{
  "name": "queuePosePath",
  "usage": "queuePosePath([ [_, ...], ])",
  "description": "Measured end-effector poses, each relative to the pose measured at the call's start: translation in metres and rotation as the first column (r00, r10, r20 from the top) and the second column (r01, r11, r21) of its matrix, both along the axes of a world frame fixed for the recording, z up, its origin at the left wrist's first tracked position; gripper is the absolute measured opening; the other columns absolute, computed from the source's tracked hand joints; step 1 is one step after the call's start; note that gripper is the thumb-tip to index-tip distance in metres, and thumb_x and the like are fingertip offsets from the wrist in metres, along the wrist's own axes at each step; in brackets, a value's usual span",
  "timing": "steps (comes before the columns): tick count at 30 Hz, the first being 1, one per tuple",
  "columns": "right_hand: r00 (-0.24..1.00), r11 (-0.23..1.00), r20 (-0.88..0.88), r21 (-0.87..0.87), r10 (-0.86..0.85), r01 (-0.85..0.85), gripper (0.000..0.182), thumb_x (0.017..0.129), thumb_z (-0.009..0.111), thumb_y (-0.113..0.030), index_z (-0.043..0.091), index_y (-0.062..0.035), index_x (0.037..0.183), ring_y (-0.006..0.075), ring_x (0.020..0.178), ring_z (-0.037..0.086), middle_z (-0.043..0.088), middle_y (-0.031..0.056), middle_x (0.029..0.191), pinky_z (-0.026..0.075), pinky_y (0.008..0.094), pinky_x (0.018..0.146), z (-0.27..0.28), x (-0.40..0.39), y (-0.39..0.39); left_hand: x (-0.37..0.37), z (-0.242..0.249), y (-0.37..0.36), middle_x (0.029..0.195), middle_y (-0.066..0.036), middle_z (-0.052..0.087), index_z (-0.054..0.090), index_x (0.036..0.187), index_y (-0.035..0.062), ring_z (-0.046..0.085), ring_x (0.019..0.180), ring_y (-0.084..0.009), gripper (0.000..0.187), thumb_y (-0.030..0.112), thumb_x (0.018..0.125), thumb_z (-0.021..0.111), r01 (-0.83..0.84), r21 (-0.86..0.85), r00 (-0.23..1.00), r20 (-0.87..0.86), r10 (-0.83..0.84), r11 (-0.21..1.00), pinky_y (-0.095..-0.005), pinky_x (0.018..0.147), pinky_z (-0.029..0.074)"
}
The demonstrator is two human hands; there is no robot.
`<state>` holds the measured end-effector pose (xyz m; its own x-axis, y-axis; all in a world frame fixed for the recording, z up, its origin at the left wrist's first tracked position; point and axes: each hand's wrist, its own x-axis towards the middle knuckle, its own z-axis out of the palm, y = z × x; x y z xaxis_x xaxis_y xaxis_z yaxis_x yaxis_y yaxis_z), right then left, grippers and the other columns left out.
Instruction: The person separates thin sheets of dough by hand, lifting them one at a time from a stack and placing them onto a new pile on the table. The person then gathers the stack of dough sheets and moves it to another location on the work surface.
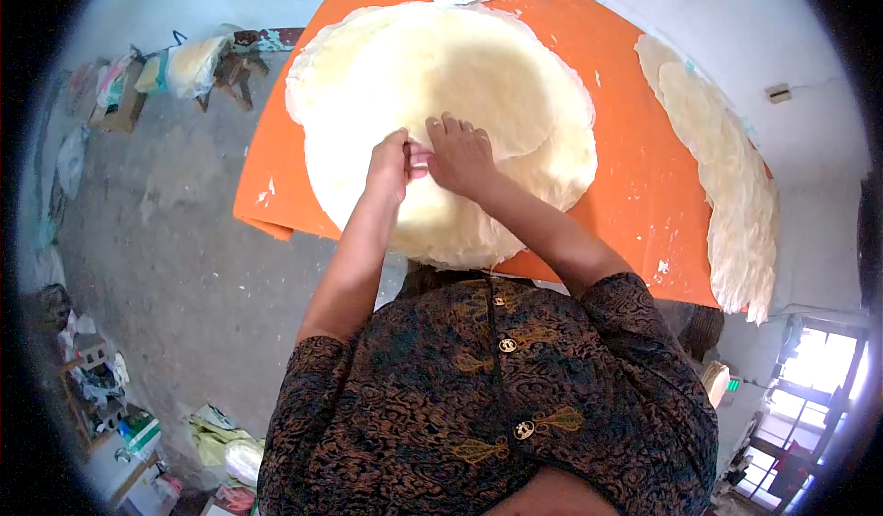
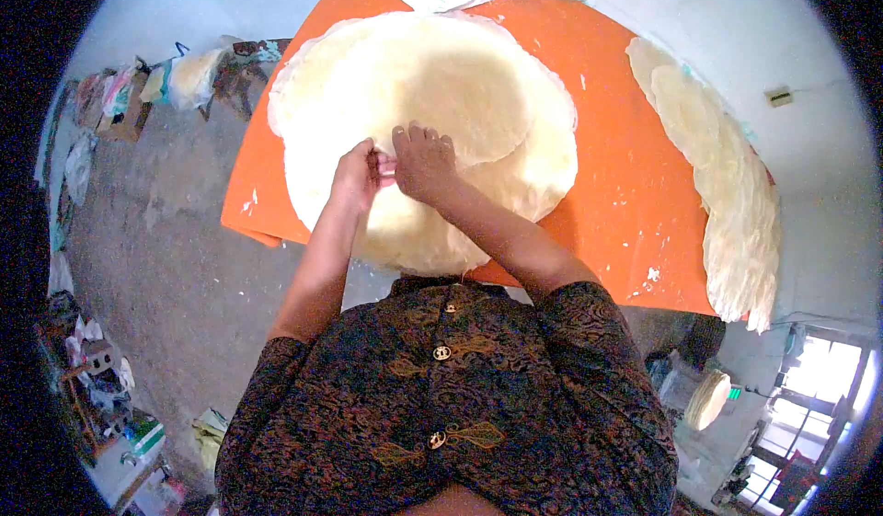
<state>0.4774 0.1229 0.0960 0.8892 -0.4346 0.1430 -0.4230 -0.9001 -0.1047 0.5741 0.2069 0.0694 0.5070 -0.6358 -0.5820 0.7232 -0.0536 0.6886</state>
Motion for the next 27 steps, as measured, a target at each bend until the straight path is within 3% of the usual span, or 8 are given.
queuePosePath([
  [6,0.929,0.985,-0.332,0.113,0.161,-0.131,0.024,0.08,0.047,-0.022,0.059,-0.0071,0.095,0.0237,0.091,0.055,0.059,0.0122,0.098,0.044,0.037,0.079,-0.043,0.028,-0.116,-0.003,0.016,0.072,0.086,-0.003,0.056,0.053,0.094,0.0055,0.052,0.075,-0.013,0.019,0.021,0.084,0.049,-0.174,0.121,0.929,0.35,0.122,0.977,-0.0256,0.06,0.042],
  [8,0.942,0.979,0.283,0.147,-0.181,0.144,0.026,0.08,0.047,-0.024,0.06,-0.0086,0.097,0.0222,0.089,0.057,0.06,0.01,0.098,0.043,0.0377,0.08,0.066,0.003,-0.078,-0.015,0.012,0.094,0.078,-0.002,0.054,0.053,0.089,0.005,0.049,0.065,-0.0099,0.015,0.017,0.082,0.049,-0.218,0.156,0.917,0.369,0.148,0.963,-0.0219,0.055,0.039],
  [10,0.992,0.99,0.03,0.071,-0.123,0.121,0.025,0.082,0.042,-0.021,0.061,-0.0093,0.095,0.0264,0.079,0.06,0.062,0.013,0.089,0.046,0.0402,0.07,0.08,0.014,-0.178,-0.027,0.008,0.109,0.074,-0.001,0.052,0.052,0.087,0.0046,0.047,0.061,-0.0078,0.012,0.014,0.08,0.05,-0.246,0.138,0.914,0.364,0.182,0.959,-0.0196,0.052,0.037],
  [12,0.924,0.982,0.34,-0.007,-0.173,0.187,0.022,0.079,0.044,-0.016,0.062,-0.0081,0.088,0.0309,0.072,0.06,0.063,0.014,0.081,0.047,0.0418,0.062,0.157,-0.001,-0.129,-0.036,0.002,0.115,0.074,-0.001,0.052,0.052,0.086,0.0042,0.046,0.061,-0.0068,0.011,0.013,0.079,0.052,-0.245,0.068,0.92,0.333,0.209,0.967,-0.0188,0.052,0.037],
  [15,0.98,0.924,0.083,-0.327,-0.184,0.201,0.017,0.077,0.046,-0.013,0.061,-0.008,0.083,0.0285,0.072,0.061,0.062,0.0121,0.076,0.047,0.0417,0.058,0.174,-0.012,-0.091,-0.035,0.004,0.113,0.074,-0.002,0.052,0.05,0.088,0.0014,0.046,0.058,-0.0071,0.013,0.011,0.08,0.053,-0.224,0.121,0.91,0.381,0.163,0.967,-0.0193,0.049,0.037],
  [17,0.984,0.935,0.151,-0.353,0.09,-0.031,0.018,0.075,0.048,-0.013,0.055,-0.0103,0.092,0.0262,0.072,0.06,0.06,0.0084,0.081,0.048,0.0418,0.055,0.123,-0.025,-0.071,-0.031,0.004,0.112,0.074,-0.003,0.053,0.049,0.09,0.0002,0.049,0.059,-0.0083,0.015,0.012,0.081,0.053,-0.21,0.196,0.919,0.375,0.124,0.958,-0.0201,0.049,0.039],
  [22,0.97,0.98,-0.168,0.121,0.174,-0.155,0.016,0.075,0.046,-0.007,0.053,-0.0056,0.088,0.0277,0.077,0.057,0.055,0.011,0.087,0.048,0.0403,0.06,0.02,-0.059,0.012,-0.018,-0.006,0.111,0.076,-0.007,0.057,0.049,0.096,0.0014,0.058,0.062,-0.0149,0.019,0.013,0.082,0.055,-0.153,0.277,0.945,0.322,0.058,0.949,-0.0245,0.052,0.046],
  [27,0.973,0.951,0.055,0.207,0.225,-0.232,0.018,0.073,0.044,-0.007,0.054,-0.0018,0.087,0.0277,0.076,0.056,0.056,0.0114,0.086,0.047,0.0375,0.062,-0.003,-0.076,0.033,-0.024,-0.003,0.105,0.068,-0.008,0.056,0.049,0.089,0.0012,0.059,0.056,-0.0157,0.012,0.008,0.081,0.055,-0.05,0.221,0.992,0.123,0.023,0.974,-0.0235,0.044,0.049],
])
